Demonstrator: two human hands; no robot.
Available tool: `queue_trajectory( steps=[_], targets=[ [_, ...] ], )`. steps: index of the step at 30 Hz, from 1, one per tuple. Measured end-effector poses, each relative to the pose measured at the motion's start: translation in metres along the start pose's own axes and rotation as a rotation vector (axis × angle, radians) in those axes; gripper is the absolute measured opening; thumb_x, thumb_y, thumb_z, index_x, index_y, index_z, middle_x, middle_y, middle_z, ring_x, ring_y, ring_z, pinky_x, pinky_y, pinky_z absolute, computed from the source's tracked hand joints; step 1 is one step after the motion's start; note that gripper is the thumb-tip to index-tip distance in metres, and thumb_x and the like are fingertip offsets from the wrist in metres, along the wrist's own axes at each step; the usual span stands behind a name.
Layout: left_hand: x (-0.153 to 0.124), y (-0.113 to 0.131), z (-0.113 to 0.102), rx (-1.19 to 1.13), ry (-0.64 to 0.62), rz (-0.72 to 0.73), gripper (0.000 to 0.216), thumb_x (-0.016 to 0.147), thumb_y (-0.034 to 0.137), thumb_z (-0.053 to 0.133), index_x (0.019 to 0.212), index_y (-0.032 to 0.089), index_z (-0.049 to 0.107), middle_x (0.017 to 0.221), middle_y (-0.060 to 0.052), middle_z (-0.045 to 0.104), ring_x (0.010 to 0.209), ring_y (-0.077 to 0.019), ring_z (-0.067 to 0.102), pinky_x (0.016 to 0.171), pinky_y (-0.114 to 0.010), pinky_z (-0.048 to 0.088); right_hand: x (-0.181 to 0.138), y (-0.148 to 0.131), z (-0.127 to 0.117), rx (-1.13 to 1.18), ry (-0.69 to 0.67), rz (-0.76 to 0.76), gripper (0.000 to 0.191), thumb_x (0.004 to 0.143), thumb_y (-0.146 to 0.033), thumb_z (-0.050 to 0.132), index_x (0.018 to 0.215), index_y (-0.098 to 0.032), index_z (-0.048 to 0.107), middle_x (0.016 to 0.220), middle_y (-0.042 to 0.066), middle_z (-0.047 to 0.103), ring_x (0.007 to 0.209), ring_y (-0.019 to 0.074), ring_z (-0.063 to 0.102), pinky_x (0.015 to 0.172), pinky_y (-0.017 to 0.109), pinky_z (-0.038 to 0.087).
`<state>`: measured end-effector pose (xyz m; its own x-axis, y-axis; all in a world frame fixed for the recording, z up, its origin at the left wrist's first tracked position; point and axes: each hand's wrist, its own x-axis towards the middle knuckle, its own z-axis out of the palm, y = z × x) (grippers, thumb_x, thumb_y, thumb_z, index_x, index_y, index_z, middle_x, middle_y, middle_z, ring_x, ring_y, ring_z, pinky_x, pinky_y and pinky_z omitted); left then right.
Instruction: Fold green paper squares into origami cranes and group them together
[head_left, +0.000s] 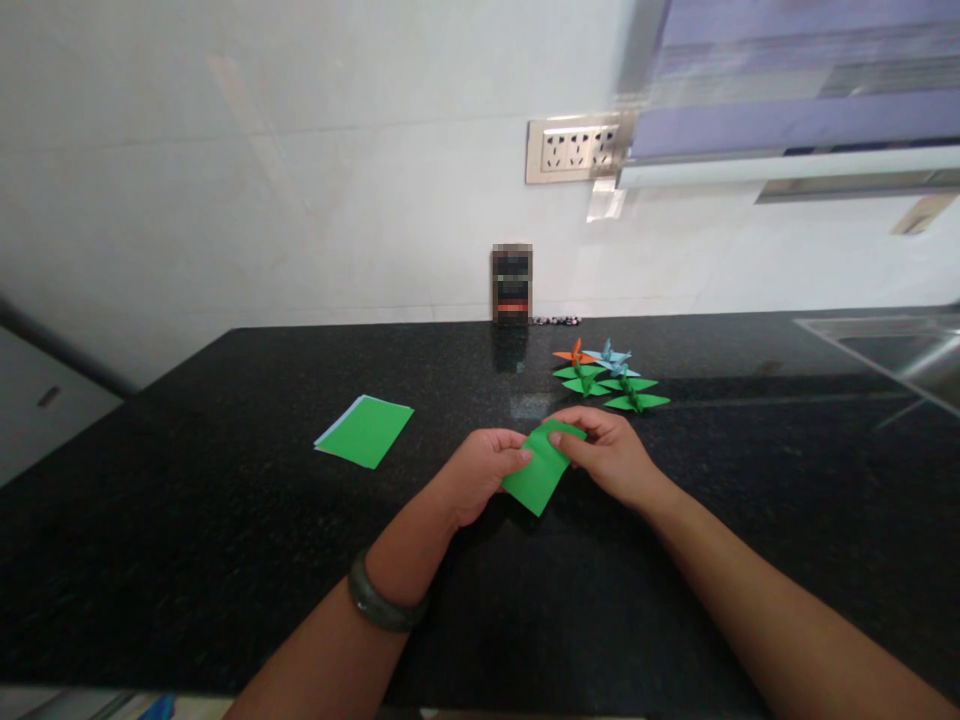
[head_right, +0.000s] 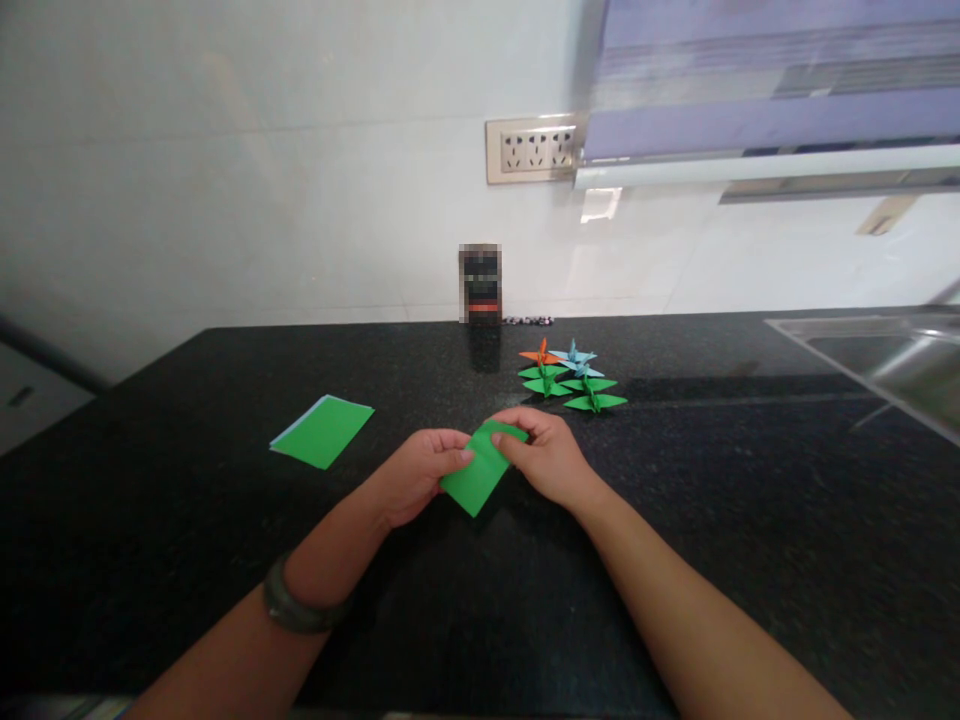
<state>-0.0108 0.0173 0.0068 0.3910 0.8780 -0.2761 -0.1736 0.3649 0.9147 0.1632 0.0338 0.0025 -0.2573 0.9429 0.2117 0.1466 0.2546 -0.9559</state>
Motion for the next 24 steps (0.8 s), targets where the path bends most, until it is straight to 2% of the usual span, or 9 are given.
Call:
queue_trajectory(
  steps=[4, 9, 18, 24],
  targets=[
    [-0.001, 0.001, -0.001, -0.038, -0.023, -0.027, 0.022, 0.062, 0.027, 0.07, 0.074, 0.009, 0.066, 0.059, -0.002, 0.061, 0.05, -0.0092, 0.052, 0.054, -0.023, 0.038, 0.001, -0.001, -0.005, -0.039, -0.051, -0.11, 0.012, 0.071, -0.017, 0.058, 0.077, -0.018, 0.068, 0.072, 0.002, 0.066, 0.063, 0.0123, 0.058, 0.06, 0.025, 0.046],
    [-0.003, 0.006, -0.002, -0.093, -0.035, -0.063, 0.026, 0.06, 0.026, 0.072, 0.078, 0.007, 0.068, 0.065, -0.006, 0.065, 0.054, -0.0106, 0.056, 0.057, -0.024, 0.041, 0.003, -0.003, -0.016, -0.082, -0.181, -0.313, 0.017, 0.072, -0.012, 0.058, 0.076, -0.021, 0.071, 0.085, 0.004, 0.066, 0.079, 0.0146, 0.061, 0.071, 0.028, 0.049],
    [-0.001, 0.005, -0.005, -0.114, 0.001, -0.053, 0.024, 0.061, 0.021, 0.07, 0.082, 0.008, 0.069, 0.068, -0.007, 0.067, 0.056, -0.0119, 0.057, 0.058, -0.025, 0.041, 0.002, -0.004, -0.022, -0.194, -0.313, -0.365, 0.022, 0.076, -0.013, 0.058, 0.089, -0.024, 0.072, 0.099, 0.005, 0.061, 0.09, 0.0144, 0.058, 0.077, 0.028, 0.047],
    [0.001, 0.004, -0.006, -0.137, 0.021, -0.057, 0.023, 0.061, 0.019, 0.07, 0.081, 0.008, 0.068, 0.069, -0.007, 0.067, 0.056, -0.0117, 0.057, 0.059, -0.025, 0.042, 0.001, -0.005, -0.022, -0.252, -0.359, -0.356, 0.024, 0.077, -0.014, 0.058, 0.092, -0.026, 0.072, 0.101, 0.005, 0.06, 0.09, 0.015, 0.057, 0.077, 0.029, 0.046]
  ],
)
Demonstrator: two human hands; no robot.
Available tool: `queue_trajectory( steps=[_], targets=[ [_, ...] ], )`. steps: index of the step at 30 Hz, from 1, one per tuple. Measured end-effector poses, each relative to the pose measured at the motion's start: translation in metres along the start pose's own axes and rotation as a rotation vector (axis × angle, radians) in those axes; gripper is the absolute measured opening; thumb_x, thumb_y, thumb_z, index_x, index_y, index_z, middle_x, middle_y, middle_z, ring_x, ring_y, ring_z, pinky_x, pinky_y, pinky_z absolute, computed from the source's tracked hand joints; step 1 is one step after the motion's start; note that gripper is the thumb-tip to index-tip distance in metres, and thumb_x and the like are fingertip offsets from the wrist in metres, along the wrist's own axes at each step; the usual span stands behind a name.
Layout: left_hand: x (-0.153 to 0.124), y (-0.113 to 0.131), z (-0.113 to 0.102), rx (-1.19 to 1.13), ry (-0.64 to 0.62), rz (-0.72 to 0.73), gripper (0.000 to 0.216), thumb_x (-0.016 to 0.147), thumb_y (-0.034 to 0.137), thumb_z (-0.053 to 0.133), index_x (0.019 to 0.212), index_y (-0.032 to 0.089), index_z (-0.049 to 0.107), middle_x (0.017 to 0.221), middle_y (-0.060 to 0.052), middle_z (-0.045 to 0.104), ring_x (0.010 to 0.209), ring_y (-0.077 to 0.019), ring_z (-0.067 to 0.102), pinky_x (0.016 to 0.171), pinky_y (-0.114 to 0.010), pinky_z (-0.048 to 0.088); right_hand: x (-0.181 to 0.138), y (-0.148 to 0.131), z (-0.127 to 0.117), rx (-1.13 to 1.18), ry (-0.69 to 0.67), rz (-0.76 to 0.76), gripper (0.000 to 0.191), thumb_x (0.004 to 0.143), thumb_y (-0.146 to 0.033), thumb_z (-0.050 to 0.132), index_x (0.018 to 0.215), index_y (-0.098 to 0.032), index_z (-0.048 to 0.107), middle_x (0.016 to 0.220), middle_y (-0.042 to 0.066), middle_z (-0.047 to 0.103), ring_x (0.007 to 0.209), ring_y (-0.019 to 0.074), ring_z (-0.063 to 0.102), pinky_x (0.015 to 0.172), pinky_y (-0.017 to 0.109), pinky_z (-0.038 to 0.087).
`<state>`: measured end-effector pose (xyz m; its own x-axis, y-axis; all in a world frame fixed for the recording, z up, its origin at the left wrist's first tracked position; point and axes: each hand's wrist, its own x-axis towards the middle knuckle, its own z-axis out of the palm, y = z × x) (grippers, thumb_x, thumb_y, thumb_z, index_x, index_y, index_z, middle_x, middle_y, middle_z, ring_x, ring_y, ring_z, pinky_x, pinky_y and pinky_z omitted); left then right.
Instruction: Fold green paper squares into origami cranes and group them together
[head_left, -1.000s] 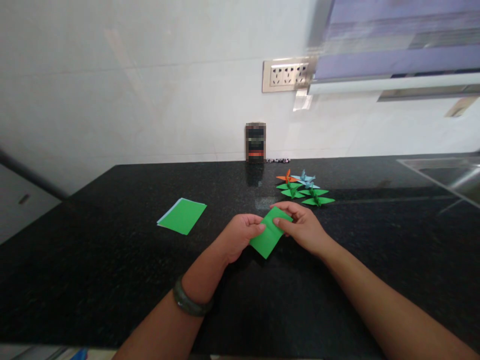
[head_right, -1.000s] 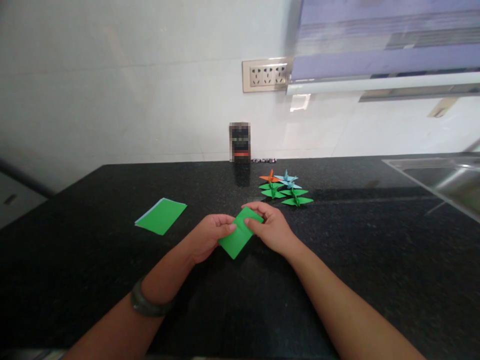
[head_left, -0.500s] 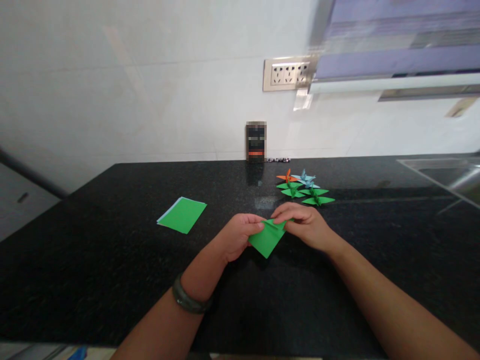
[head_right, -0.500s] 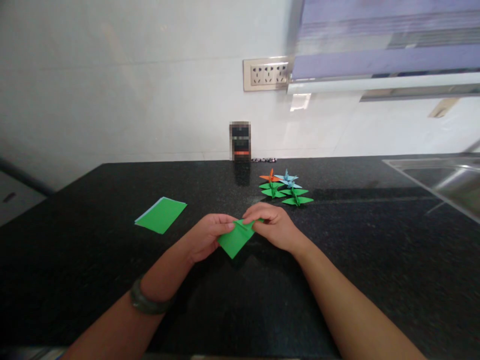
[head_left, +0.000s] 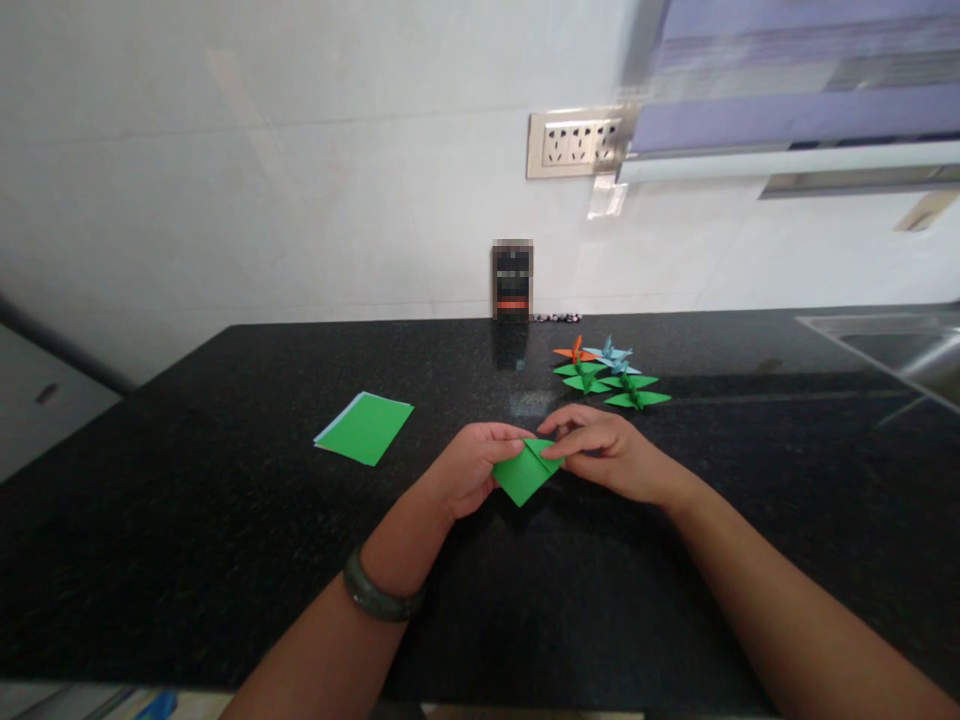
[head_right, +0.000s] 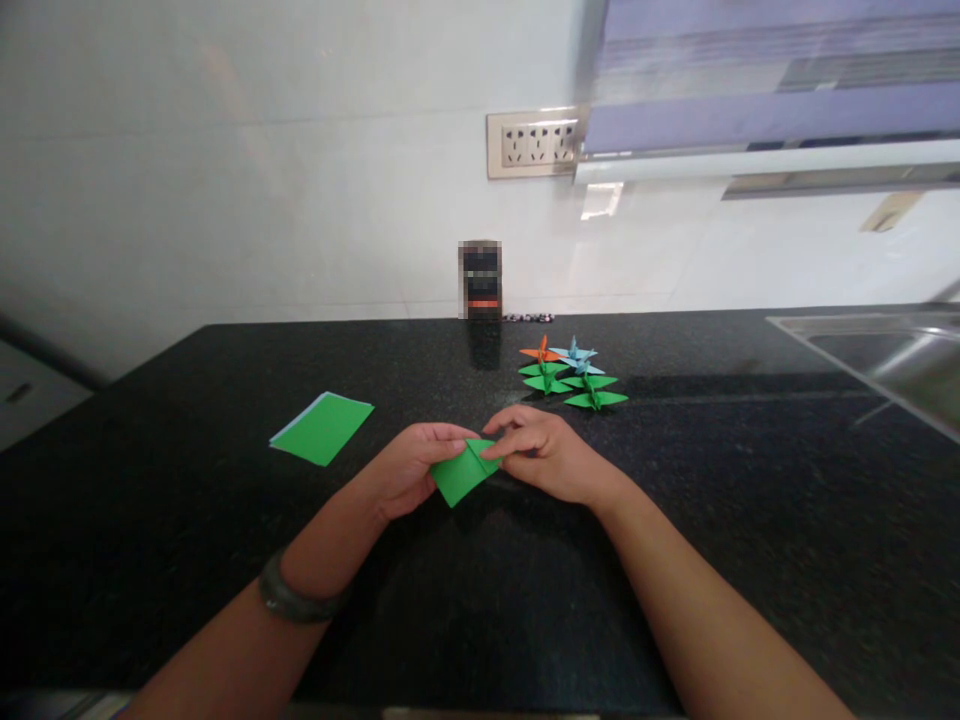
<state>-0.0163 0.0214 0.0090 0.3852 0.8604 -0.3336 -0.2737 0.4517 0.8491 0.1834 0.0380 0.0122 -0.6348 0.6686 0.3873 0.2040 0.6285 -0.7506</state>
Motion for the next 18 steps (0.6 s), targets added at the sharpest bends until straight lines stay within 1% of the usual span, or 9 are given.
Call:
queue_trajectory(
  steps=[3, 9, 13, 18],
  targets=[
    [0.0003, -0.001, -0.0006, -0.008, -0.009, -0.003, 0.024, 0.061, 0.02, 0.07, 0.081, 0.008, 0.068, 0.07, -0.007, 0.067, 0.057, -0.0118, 0.058, 0.06, -0.025, 0.043, 0.0, -0.0013, -0.0008, 0.009, -0.011, 0.004, 0.024, 0.077, -0.014, 0.057, 0.092, -0.026, 0.072, 0.1, 0.005, 0.06, 0.089, 0.0148, 0.057, 0.076, 0.028, 0.047],
    [0.0003, 0.0007, 0.0, 0.0, 0.0, -0.017, 0.021, 0.061, 0.018, 0.068, 0.079, 0.009, 0.068, 0.068, -0.006, 0.067, 0.056, -0.0118, 0.058, 0.059, -0.024, 0.043, 0.0004, -0.0025, -0.0007, 0.015, -0.065, 0.021, 0.026, 0.077, -0.01, 0.054, 0.09, -0.023, 0.072, 0.093, 0.004, 0.062, 0.081, 0.0126, 0.06, 0.072, 0.026, 0.047],
    [-0.0005, 0.0015, 0.0031, 0.014, 0.049, -0.009, 0.018, 0.059, 0.016, 0.067, 0.075, 0.009, 0.068, 0.064, -0.005, 0.066, 0.055, -0.0116, 0.056, 0.057, -0.024, 0.042, 0.0009, -0.0028, 0.0007, -0.016, -0.063, 0.015, 0.027, 0.076, -0.009, 0.053, 0.09, -0.024, 0.072, 0.093, 0.004, 0.062, 0.081, 0.0125, 0.059, 0.071, 0.025, 0.047],
    [0.0011, -0.0045, 0.0062, 0.128, 0.141, 0.073, 0.019, 0.057, 0.021, 0.073, 0.07, 0.01, 0.065, 0.06, -0.003, 0.063, 0.051, -0.0096, 0.053, 0.052, -0.023, 0.038, 0.0014, -0.0053, 0.002, -0.037, -0.083, 0.019, 0.032, 0.074, -0.006, 0.051, 0.09, -0.024, 0.072, 0.095, 0.004, 0.062, 0.083, 0.0134, 0.059, 0.073, 0.027, 0.047]
  ],
)
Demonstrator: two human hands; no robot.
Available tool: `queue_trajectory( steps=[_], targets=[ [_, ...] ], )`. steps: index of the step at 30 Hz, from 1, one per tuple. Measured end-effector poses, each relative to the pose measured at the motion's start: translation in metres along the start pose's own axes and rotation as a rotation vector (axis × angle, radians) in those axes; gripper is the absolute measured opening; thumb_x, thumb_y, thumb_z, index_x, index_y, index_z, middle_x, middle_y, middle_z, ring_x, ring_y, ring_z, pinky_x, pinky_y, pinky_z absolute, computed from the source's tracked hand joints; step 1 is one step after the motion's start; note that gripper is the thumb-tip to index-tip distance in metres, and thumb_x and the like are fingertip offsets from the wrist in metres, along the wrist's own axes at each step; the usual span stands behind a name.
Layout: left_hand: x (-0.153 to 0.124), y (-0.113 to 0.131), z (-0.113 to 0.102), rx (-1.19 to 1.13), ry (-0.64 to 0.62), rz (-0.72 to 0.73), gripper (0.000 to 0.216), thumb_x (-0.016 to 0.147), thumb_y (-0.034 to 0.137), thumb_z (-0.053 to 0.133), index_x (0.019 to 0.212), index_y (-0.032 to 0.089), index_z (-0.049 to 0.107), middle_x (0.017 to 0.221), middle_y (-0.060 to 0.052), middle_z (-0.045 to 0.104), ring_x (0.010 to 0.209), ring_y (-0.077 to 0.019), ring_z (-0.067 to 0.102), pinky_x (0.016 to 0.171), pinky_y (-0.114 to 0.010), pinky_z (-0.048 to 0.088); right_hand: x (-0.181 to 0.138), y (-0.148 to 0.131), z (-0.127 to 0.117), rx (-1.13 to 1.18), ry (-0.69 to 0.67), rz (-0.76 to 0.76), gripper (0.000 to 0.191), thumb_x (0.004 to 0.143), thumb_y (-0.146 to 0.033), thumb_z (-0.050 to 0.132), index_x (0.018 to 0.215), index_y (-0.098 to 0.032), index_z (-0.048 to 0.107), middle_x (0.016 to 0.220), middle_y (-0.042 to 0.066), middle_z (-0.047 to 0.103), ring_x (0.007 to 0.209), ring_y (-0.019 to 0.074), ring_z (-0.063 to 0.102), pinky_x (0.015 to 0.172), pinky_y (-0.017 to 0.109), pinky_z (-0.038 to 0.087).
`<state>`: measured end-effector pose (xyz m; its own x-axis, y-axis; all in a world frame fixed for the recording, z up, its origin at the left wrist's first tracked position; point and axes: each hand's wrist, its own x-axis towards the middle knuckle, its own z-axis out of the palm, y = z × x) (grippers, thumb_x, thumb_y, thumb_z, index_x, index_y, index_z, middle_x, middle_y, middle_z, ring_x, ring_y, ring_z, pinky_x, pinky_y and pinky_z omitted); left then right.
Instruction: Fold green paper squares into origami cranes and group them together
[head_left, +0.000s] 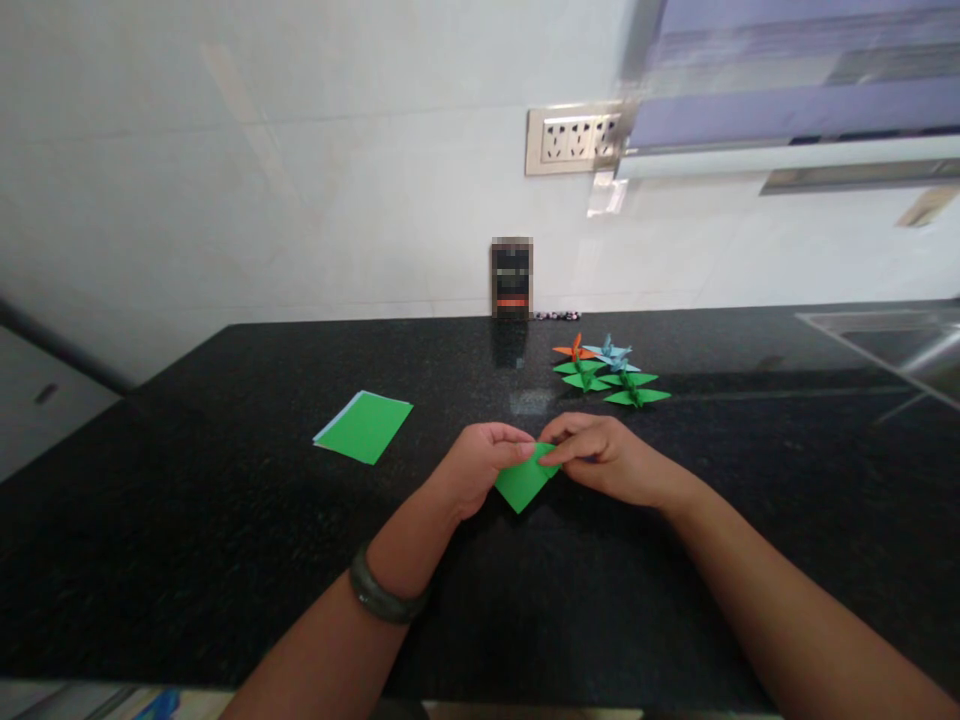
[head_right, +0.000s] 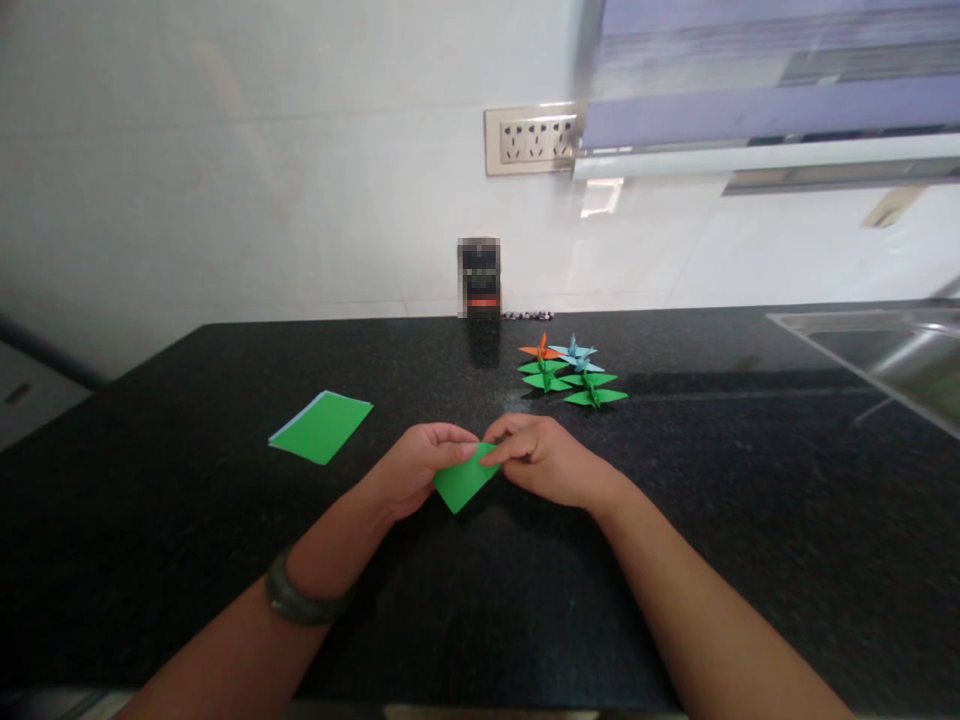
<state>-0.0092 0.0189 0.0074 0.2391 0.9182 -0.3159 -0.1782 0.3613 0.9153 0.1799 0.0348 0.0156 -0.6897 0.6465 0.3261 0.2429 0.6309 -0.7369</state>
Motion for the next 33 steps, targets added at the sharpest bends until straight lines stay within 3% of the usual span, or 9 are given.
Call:
queue_trajectory(
  steps=[4, 7, 10, 12, 15, 25, 33],
  targets=[
    [0.001, -0.002, 0.002, -0.003, 0.068, 0.072, 0.022, 0.055, 0.021, 0.074, 0.071, 0.011, 0.064, 0.061, -0.002, 0.064, 0.052, -0.0096, 0.053, 0.052, -0.023, 0.039, 0.001, -0.002, 0.002, 0.118, 0.09, 0.09, 0.032, 0.072, -0.009, 0.053, 0.098, -0.023, 0.067, 0.099, 0.005, 0.061, 0.087, 0.0153, 0.058, 0.072, 0.028, 0.048],
    [0.001, -0.002, 0.003, -0.032, 0.104, 0.128, 0.023, 0.056, 0.023, 0.074, 0.073, 0.012, 0.062, 0.062, -0.002, 0.064, 0.053, -0.0102, 0.055, 0.053, -0.023, 0.04, 0.004, -0.002, 0.007, 0.335, 0.245, 0.338, 0.031, 0.076, -0.027, 0.057, 0.106, -0.019, 0.059, 0.086, 0.005, 0.061, 0.07, 0.0133, 0.059, 0.058, 0.026, 0.051],
    [0.0, -0.002, 0.003, -0.021, 0.111, 0.172, 0.024, 0.058, 0.025, 0.074, 0.075, 0.012, 0.062, 0.063, -0.002, 0.064, 0.053, -0.0102, 0.055, 0.053, -0.023, 0.04, 0.007, -0.002, 0.016, 0.412, 0.261, 0.511, 0.031, 0.074, -0.042, 0.06, 0.087, -0.014, 0.059, 0.064, -0.001, 0.055, 0.049, 0.0077, 0.05, 0.044, 0.021, 0.046],
    [0.0, -0.002, 0.003, -0.001, 0.109, 0.189, 0.025, 0.059, 0.026, 0.074, 0.075, 0.012, 0.062, 0.062, -0.002, 0.064, 0.052, -0.01, 0.055, 0.052, -0.022, 0.039, 0.008, -0.002, 0.02, 0.408, 0.237, 0.526, 0.03, 0.07, -0.043, 0.064, 0.071, -0.014, 0.056, 0.055, -0.003, 0.051, 0.044, 0.0062, 0.046, 0.041, 0.02, 0.042],
    [0.0, -0.003, 0.004, 0.001, 0.09, 0.203, 0.027, 0.058, 0.026, 0.074, 0.079, 0.013, 0.062, 0.064, -0.002, 0.065, 0.054, -0.0105, 0.056, 0.053, -0.023, 0.041, 0.008, -0.001, 0.023, 0.403, 0.257, 0.524, 0.031, 0.068, -0.043, 0.066, 0.062, -0.016, 0.05, 0.049, -0.006, 0.046, 0.042, 0.006, 0.043, 0.04, 0.019, 0.038],
    [-0.001, -0.001, 0.009, 0.091, 0.193, 0.243, 0.022, 0.054, 0.028, 0.076, 0.064, 0.013, 0.062, 0.055, 0.001, 0.061, 0.047, -0.0088, 0.05, 0.047, -0.021, 0.037, 0.009, -0.003, 0.019, 0.315, 0.26, 0.495, 0.031, 0.068, -0.043, 0.064, 0.059, -0.017, 0.05, 0.044, -0.006, 0.047, 0.041, 0.0068, 0.043, 0.041, 0.019, 0.032],
    [-0.002, -0.001, 0.007, 0.073, 0.174, 0.244, 0.024, 0.061, 0.035, 0.07, 0.061, 0.013, 0.063, 0.052, 0.001, 0.056, 0.047, -0.0079, 0.045, 0.048, -0.022, 0.034, 0.007, -0.002, 0.018, 0.298, 0.255, 0.501, 0.028, 0.069, -0.039, 0.064, 0.058, -0.017, 0.05, 0.044, -0.005, 0.048, 0.041, 0.0075, 0.043, 0.041, 0.019, 0.03]
  ],
)
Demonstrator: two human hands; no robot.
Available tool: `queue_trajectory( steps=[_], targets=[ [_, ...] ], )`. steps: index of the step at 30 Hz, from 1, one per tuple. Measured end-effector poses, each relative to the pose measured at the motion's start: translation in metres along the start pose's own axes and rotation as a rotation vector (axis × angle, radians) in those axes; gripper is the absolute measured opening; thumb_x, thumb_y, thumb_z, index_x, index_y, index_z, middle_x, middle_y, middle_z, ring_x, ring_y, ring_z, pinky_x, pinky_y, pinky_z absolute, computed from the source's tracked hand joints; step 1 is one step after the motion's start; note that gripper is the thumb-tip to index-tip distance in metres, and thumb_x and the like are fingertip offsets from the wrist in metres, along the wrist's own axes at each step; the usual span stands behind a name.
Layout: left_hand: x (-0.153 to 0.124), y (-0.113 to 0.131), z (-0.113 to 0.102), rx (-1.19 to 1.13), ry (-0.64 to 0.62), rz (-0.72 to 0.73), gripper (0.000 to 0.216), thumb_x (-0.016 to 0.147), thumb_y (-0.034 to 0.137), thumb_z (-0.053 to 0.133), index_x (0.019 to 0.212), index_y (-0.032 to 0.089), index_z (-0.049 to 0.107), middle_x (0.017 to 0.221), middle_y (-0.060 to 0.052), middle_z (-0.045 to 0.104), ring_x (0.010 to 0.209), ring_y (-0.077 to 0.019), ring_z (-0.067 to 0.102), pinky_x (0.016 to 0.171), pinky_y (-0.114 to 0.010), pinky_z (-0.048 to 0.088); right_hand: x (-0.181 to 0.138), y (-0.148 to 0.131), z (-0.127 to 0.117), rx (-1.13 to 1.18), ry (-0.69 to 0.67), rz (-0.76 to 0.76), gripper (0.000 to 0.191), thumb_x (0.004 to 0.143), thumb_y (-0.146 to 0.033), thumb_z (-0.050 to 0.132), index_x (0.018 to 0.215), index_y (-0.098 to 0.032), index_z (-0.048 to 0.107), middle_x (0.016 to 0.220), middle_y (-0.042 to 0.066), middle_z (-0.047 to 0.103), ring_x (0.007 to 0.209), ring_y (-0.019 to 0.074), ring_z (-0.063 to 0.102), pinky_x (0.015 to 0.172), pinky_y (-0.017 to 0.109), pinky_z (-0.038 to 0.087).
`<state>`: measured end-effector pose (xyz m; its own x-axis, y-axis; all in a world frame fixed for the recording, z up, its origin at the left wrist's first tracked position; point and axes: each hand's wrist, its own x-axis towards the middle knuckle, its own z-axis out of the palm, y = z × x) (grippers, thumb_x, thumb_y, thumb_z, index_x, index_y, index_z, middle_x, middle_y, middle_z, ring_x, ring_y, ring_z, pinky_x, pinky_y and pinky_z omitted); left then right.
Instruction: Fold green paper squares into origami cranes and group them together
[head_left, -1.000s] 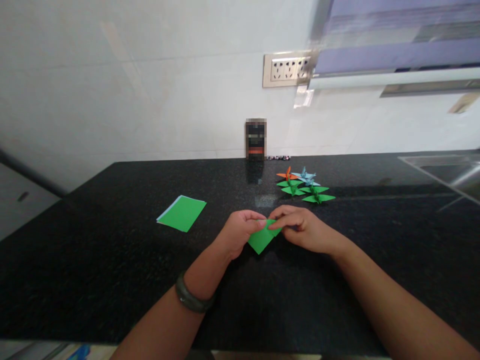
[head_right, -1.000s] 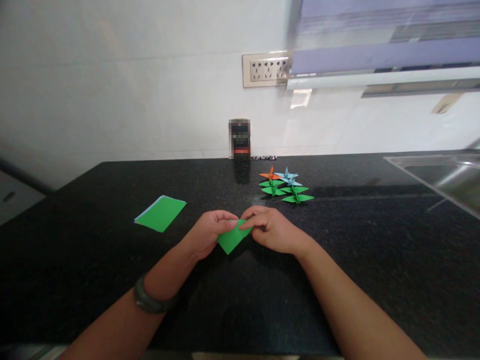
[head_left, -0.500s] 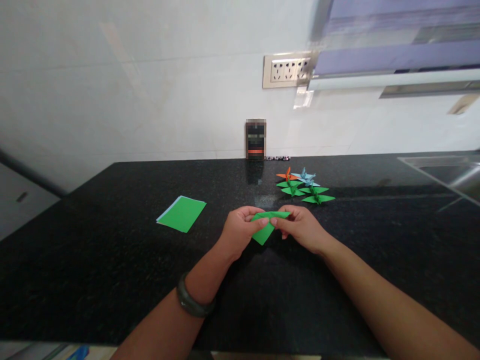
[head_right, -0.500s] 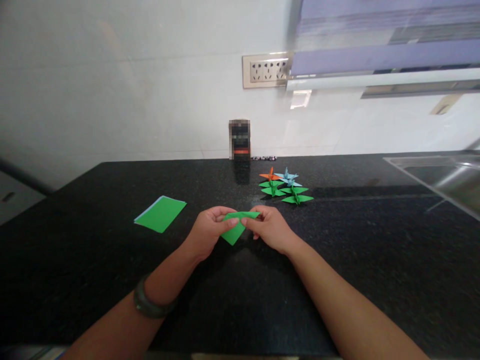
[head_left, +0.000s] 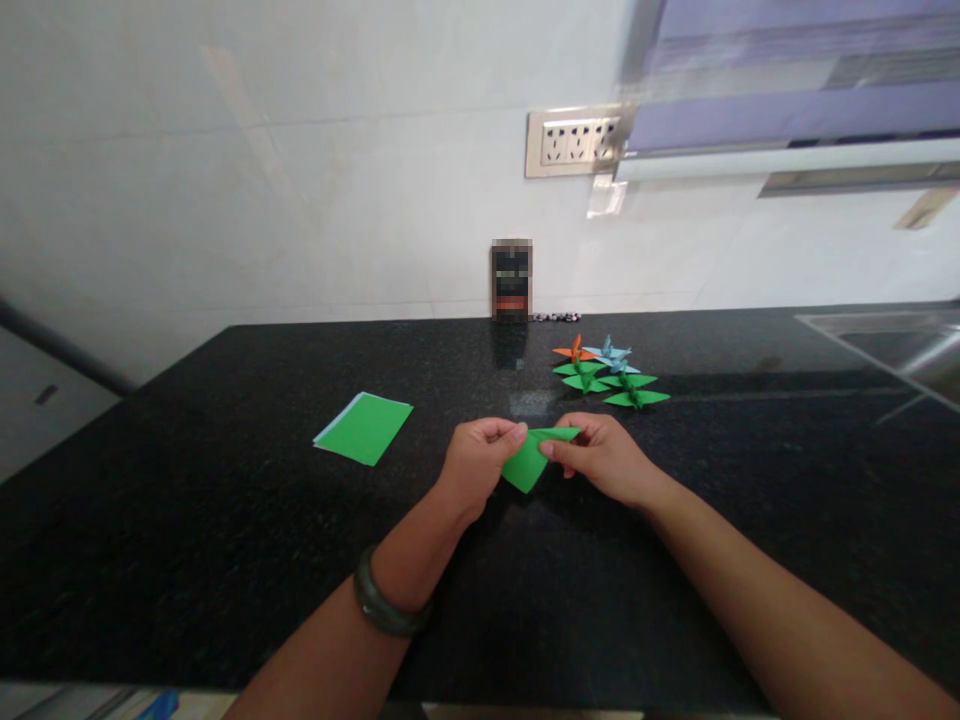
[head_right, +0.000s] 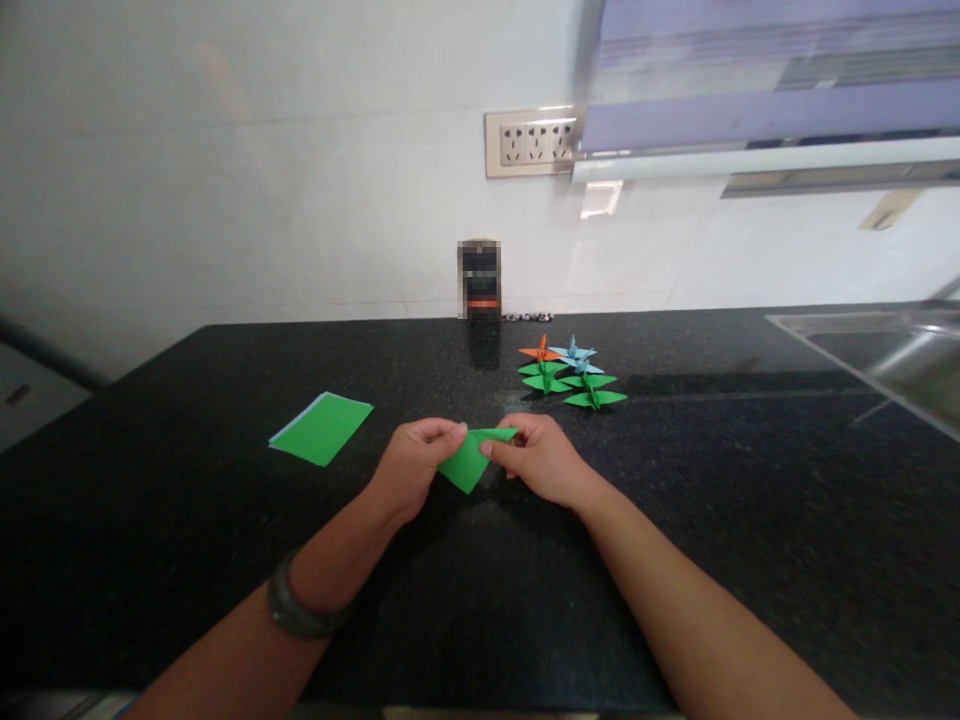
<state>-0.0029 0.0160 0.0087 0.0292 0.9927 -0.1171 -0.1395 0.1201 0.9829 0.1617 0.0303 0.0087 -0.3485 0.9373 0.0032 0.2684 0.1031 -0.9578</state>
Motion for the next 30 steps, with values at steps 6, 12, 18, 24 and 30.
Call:
queue_trajectory(
  steps=[6, 12, 18, 24, 30],
  targets=[
    [0.002, 0.001, -0.002, 0.09, -0.051, 0.044, 0.026, 0.067, 0.038, 0.065, 0.07, 0.012, 0.066, 0.059, -0.002, 0.061, 0.053, -0.0105, 0.05, 0.052, -0.024, 0.038, 0.001, 0.002, -0.002, 0.012, 0.002, -0.004, 0.027, 0.069, -0.037, 0.064, 0.058, -0.017, 0.048, 0.045, -0.006, 0.046, 0.041, 0.0073, 0.043, 0.042, 0.019, 0.03],
    [0.002, 0.0, -0.002, 0.246, -0.026, 0.14, 0.014, 0.065, 0.027, 0.066, 0.064, 0.013, 0.066, 0.057, -0.001, 0.06, 0.052, -0.0106, 0.05, 0.051, -0.023, 0.038, 0.0, 0.003, 0.0, -0.034, 0.016, -0.042, 0.02, 0.07, -0.034, 0.063, 0.066, -0.016, 0.054, 0.052, -0.004, 0.05, 0.047, 0.0079, 0.043, 0.045, 0.02, 0.031],
    [-0.001, -0.001, 0.0, 0.295, -0.093, 0.156, 0.015, 0.066, 0.027, 0.064, 0.061, 0.013, 0.063, 0.054, 0.001, 0.056, 0.05, -0.009, 0.046, 0.049, -0.021, 0.034, -0.001, -0.002, 0.0, -0.089, 0.079, -0.114, 0.017, 0.07, -0.031, 0.061, 0.065, -0.014, 0.06, 0.055, -0.003, 0.05, 0.051, 0.0081, 0.041, 0.049, 0.021, 0.031],
    [-0.004, 0.003, 0.001, 0.199, -0.104, 0.059, 0.018, 0.064, 0.031, 0.065, 0.061, 0.013, 0.063, 0.052, 0.002, 0.055, 0.047, -0.0084, 0.044, 0.047, -0.022, 0.032, -0.002, -0.004, -0.002, -0.025, 0.079, -0.091, 0.023, 0.071, -0.034, 0.059, 0.058, -0.014, 0.057, 0.051, -0.003, 0.049, 0.05, 0.0082, 0.041, 0.049, 0.022, 0.031],
    [0.0, 0.003, -0.003, 0.062, -0.062, -0.048, 0.021, 0.059, 0.032, 0.069, 0.062, 0.012, 0.064, 0.053, 0.001, 0.057, 0.048, -0.0087, 0.046, 0.049, -0.023, 0.032, 0.002, -0.002, -0.016, 0.028, 0.171, -0.067, 0.033, 0.072, -0.038, 0.06, 0.05, -0.016, 0.049, 0.048, -0.004, 0.046, 0.045, 0.0069, 0.038, 0.046, 0.022, 0.03]
  ],
)
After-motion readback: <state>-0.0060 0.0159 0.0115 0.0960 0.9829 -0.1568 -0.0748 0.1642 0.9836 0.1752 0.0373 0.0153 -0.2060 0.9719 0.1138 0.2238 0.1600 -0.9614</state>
